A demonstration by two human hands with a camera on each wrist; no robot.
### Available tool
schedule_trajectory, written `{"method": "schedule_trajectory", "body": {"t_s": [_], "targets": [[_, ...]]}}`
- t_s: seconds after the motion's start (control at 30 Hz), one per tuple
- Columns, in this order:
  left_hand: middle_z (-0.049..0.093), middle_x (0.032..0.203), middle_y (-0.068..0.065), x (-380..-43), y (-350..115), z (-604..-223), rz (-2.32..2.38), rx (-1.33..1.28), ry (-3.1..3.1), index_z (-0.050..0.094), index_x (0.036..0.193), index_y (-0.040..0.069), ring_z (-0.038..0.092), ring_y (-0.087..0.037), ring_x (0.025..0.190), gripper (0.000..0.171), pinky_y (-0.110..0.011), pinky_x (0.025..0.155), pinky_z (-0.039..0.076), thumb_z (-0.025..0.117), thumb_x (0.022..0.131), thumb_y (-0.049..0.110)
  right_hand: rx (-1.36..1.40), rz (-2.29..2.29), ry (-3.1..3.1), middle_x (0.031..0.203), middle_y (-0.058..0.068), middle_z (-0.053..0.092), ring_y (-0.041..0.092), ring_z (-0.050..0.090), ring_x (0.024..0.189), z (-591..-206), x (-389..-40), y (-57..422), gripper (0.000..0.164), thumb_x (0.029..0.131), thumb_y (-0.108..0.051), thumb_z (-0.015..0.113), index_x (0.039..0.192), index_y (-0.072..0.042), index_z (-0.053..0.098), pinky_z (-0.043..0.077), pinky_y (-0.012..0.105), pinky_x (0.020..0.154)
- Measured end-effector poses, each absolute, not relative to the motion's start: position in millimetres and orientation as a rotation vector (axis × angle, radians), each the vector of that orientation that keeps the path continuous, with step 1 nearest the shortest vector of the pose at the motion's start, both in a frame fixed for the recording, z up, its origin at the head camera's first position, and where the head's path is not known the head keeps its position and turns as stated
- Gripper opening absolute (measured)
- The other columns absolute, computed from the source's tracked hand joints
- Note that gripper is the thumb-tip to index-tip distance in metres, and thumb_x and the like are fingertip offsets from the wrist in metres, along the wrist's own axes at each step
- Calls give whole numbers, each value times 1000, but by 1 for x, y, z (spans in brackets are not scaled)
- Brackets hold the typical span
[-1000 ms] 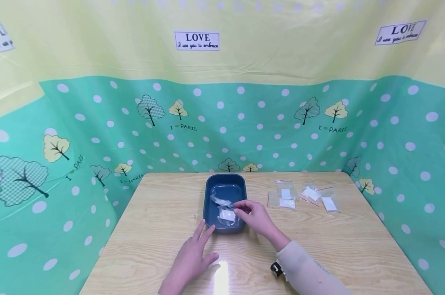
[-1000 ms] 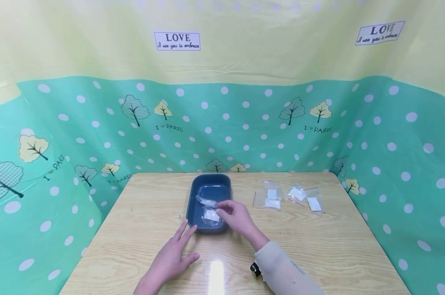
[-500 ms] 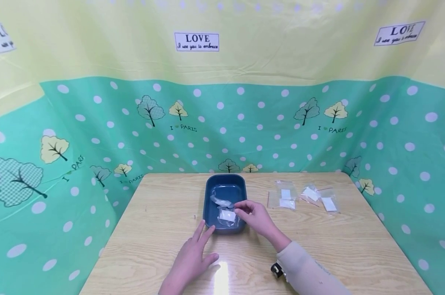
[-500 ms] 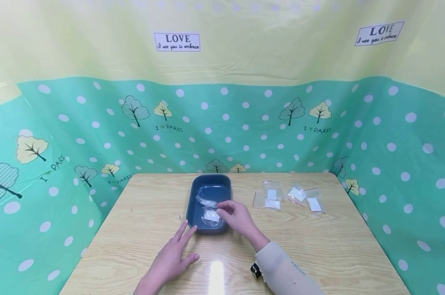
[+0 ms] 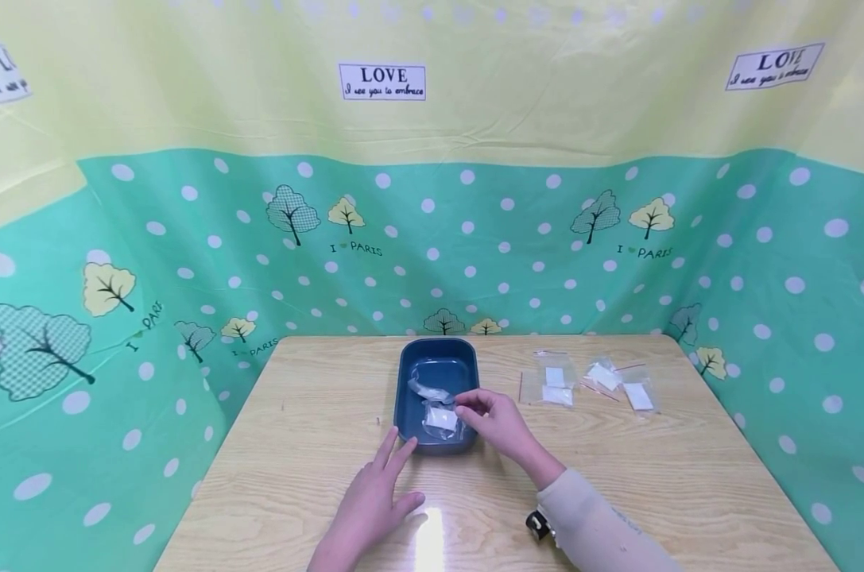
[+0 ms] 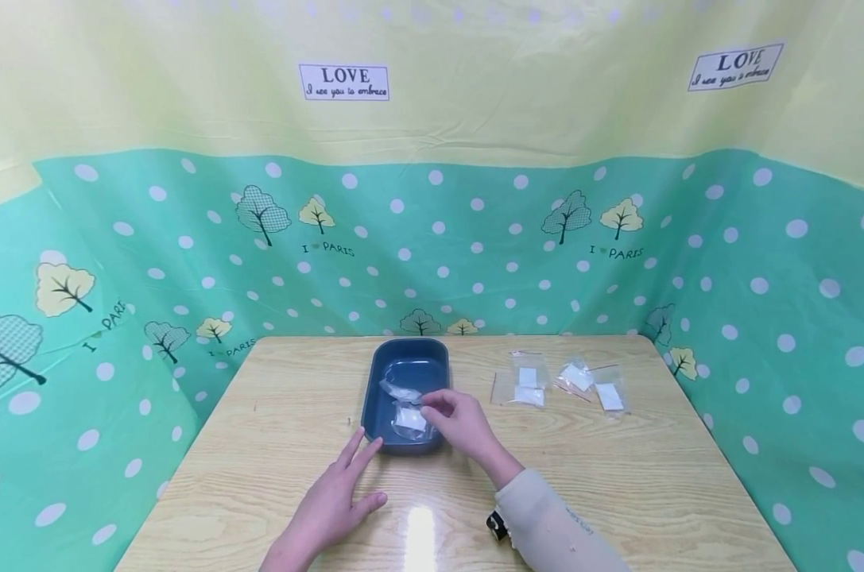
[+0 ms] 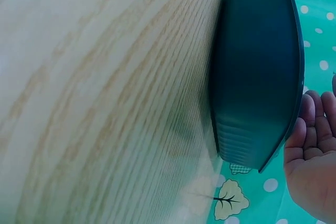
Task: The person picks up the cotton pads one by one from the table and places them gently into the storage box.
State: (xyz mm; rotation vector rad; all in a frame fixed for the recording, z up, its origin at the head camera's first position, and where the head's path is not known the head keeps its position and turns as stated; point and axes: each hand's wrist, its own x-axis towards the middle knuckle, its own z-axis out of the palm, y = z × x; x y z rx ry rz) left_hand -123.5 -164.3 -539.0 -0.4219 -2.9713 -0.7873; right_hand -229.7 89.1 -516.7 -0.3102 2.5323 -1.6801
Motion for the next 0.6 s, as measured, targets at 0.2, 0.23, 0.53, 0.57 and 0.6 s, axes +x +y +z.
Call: {"method": "schedule_trajectory", "body": {"t_s": [0.2,0.23,0.53,0.57,0.6], "targets": [[29,176,-19,-123,-165,-541,-786,-423,-2967,45,163,20,66,-56,121,86,-70,98,58,85,90,41,-306,-1671,2523,110,-1,78,16,64,96,-516,-229,89,29,103,-26,73,126,-9,76,58,22,78],[29,176,-19,-123,-165,-541,-789,-423,-2968,45,164,20,65,-56,122,86,-70,98,57,84,91,42,-306,-1670,2522,111,-1,78,16,64,96,-516,-229,89,29,103,-26,73,127,-9,75,58,22,78],[26,177,-18,-122,-166,-542,-803,-421,-2987,43,165,23,63,-57,126,88,-72,101,55,84,90,42,-318,-1667,2515,112,-1,78,16,65,97,-519,-230,90,30,103,-27,73,127,-9,75,58,21,79],[26,177,-18,-122,-166,-542,-803,-422,-2986,43,165,23,63,-56,126,88,-71,102,55,85,90,42,-318,-1665,2515,112,-1,78,16,65,97,-519,-230,90,30,103,-28,73,127,-10,75,59,22,79],[26,177,-19,-122,-166,-542,-802,-424,-2984,43,165,23,63,-56,127,88,-71,102,55,85,90,42,-319,-1664,2514,112,-1,78,16,65,98,-519,-230,90,30,103,-28,73,127,-10,75,59,22,80]]}}
